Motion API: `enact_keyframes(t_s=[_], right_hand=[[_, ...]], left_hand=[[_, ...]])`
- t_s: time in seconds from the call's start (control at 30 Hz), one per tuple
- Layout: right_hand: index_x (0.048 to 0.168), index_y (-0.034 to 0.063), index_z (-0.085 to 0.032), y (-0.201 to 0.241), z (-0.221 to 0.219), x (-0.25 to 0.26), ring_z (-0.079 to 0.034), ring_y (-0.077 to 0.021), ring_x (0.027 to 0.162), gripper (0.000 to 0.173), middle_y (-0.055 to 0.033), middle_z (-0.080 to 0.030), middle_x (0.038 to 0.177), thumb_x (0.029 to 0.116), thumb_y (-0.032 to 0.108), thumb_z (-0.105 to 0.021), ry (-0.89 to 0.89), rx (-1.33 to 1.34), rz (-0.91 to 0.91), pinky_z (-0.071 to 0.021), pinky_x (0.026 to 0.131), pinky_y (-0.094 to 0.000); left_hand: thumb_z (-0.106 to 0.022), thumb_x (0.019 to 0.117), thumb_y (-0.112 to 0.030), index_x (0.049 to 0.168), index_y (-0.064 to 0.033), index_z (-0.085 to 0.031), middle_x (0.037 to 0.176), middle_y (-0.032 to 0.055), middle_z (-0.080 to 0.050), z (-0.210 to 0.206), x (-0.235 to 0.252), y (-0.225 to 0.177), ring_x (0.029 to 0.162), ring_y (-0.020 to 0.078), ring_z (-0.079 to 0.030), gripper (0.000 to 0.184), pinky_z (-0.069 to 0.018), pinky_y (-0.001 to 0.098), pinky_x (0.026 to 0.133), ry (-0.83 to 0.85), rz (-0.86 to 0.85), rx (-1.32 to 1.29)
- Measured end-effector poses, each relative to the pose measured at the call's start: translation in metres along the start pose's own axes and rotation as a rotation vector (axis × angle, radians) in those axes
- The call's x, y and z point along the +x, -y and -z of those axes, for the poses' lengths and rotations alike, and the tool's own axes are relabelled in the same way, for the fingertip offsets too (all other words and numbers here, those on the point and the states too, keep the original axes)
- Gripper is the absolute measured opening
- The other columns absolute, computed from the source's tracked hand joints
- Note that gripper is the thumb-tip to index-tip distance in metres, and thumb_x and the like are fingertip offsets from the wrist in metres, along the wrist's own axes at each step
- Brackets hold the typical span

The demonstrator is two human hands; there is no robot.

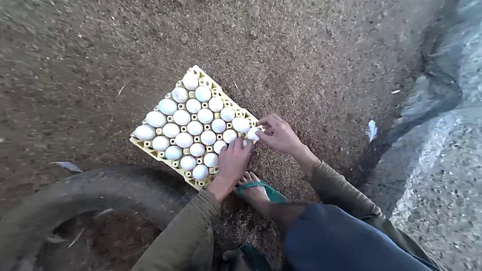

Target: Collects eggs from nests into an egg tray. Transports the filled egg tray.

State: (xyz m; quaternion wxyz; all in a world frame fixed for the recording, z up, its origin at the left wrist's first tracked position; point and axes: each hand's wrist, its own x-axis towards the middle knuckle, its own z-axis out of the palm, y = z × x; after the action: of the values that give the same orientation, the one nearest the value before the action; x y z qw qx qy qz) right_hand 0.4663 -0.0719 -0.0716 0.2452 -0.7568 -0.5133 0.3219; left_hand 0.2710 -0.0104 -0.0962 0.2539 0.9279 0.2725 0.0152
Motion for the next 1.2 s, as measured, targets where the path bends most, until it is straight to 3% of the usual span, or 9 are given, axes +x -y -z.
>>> enact_keyframes(t_s=[0.13, 0.27, 0.4, 0.53, 0.63, 0.83, 0.97, 1.13, 1.2], right_hand=[[0.122, 0.0034, -0.067, 0.006, -0.012, 0.007, -0.067, -0.0316, 0.108, 0.034, -0.0186, -0.065, 0.122, 0.0939, 0.022, -0.072, -0.074, -0.1, 0.131, -0.0587, 0.089, -0.0463], [0.132, 0.0088, -0.063, 0.026, -0.027, 0.021, -0.062, -0.044, 0.112, 0.05, -0.0209, -0.067, 0.118, 0.0897, 0.029, -0.079, 0.015, -0.314, 0.109, -0.0537, 0.09, -0.0592], [0.134, 0.0159, -0.067, 0.029, -0.024, 0.049, -0.059, -0.0435, 0.116, 0.046, -0.023, -0.064, 0.119, 0.0904, 0.03, -0.074, 0.167, -0.386, 0.087, -0.0509, 0.092, -0.0576], [0.143, 0.0095, -0.06, 0.022, -0.018, 0.053, -0.062, -0.0386, 0.115, 0.052, -0.0231, -0.062, 0.124, 0.0955, 0.027, -0.073, 0.204, -0.183, 0.14, -0.0532, 0.098, -0.0523], [0.125, -0.0016, -0.063, 0.014, -0.009, 0.043, -0.07, -0.0345, 0.099, 0.032, -0.0218, -0.067, 0.115, 0.0982, 0.017, -0.067, 0.108, -0.129, 0.126, -0.0579, 0.09, -0.0504], [0.099, 0.0038, -0.074, 0.021, -0.033, 0.018, -0.063, -0.0404, 0.104, 0.037, -0.0193, -0.065, 0.104, 0.0904, 0.04, -0.076, -0.023, -0.385, 0.08, -0.0535, 0.079, -0.0567], [0.095, 0.0122, -0.079, 0.025, -0.046, 0.016, -0.063, -0.0353, 0.1, 0.017, -0.0118, -0.067, 0.099, 0.0952, 0.027, -0.072, -0.05, -0.341, 0.1, -0.0496, 0.076, -0.0552], [0.111, 0.0013, -0.073, 0.012, -0.002, 0.031, -0.07, -0.0144, 0.093, 0.023, -0.0093, -0.073, 0.105, 0.1017, 0.019, -0.062, -0.22, 0.271, -0.039, -0.0592, 0.086, -0.0361], [0.142, 0.003, -0.056, -0.003, 0.023, 0.034, -0.068, -0.0195, 0.107, 0.044, -0.0138, -0.068, 0.126, 0.1023, 0.022, -0.06, -0.391, 0.243, -0.174, -0.0571, 0.094, -0.0387]], left_hand=[[-0.07, 0.0951, -0.031, 0.127, -0.0069, -0.069, 0.129, 0.0232, -0.064, 0.007, -0.015, 0.005, 0.098, 0.0384, -0.071, 0.04, -0.0584, 0.0545, 0.076, -0.058, 0.078, -0.158], [-0.075, 0.0914, -0.036, 0.121, -0.0017, -0.065, 0.121, 0.0148, -0.065, 0.038, -0.042, -0.003, 0.107, 0.0259, -0.065, 0.046, -0.0536, 0.0449, 0.093, 0.067, 0.565, -0.676], [-0.06, 0.0909, -0.019, 0.126, -0.0049, -0.055, 0.11, 0.0105, -0.064, 0.042, -0.062, -0.001, 0.091, 0.0178, -0.066, 0.039, -0.0578, 0.0381, 0.077, 0.11, 0.722, -0.963], [-0.06, 0.0904, -0.016, 0.136, -0.0053, -0.05, 0.117, 0.0125, -0.063, 0.038, -0.067, -0.001, 0.097, 0.0169, -0.065, 0.048, -0.056, 0.0357, 0.081, 0.075, 0.663, -0.951], [-0.066, 0.0952, -0.023, 0.142, -0.0041, -0.05, 0.13, 0.0149, -0.061, 0.028, -0.067, -0.001, 0.109, 0.0167, -0.064, 0.053, -0.0551, 0.0344, 0.092, -0.041, 0.562, -0.89], [-0.081, 0.0853, -0.021, 0.119, 0.0046, -0.069, 0.121, 0.0196, -0.069, -0.008, -0.067, 0.008, 0.114, 0.0196, -0.067, 0.044, -0.0538, 0.0309, 0.099, -0.533, 0.21, -0.634], [-0.084, 0.0837, -0.018, 0.112, 0.003, -0.072, 0.118, 0.0191, -0.07, -0.016, -0.065, 0.018, 0.116, 0.0218, -0.067, 0.037, -0.0537, 0.0314, 0.101, -0.614, 0.103, -0.549], [-0.081, 0.087, -0.017, 0.111, 0.0003, -0.073, 0.122, 0.0234, -0.064, -0.018, -0.055, 0.023, 0.111, 0.0261, -0.066, 0.03, -0.056, 0.0341, 0.095, -0.487, 0.028, -0.498], [-0.078, 0.0896, -0.016, 0.112, -0.0008, -0.074, 0.122, 0.0237, -0.065, -0.024, -0.047, 0.024, 0.111, 0.0303, -0.067, 0.028, -0.0567, 0.0384, 0.095, -0.422, -0.038, -0.451]])
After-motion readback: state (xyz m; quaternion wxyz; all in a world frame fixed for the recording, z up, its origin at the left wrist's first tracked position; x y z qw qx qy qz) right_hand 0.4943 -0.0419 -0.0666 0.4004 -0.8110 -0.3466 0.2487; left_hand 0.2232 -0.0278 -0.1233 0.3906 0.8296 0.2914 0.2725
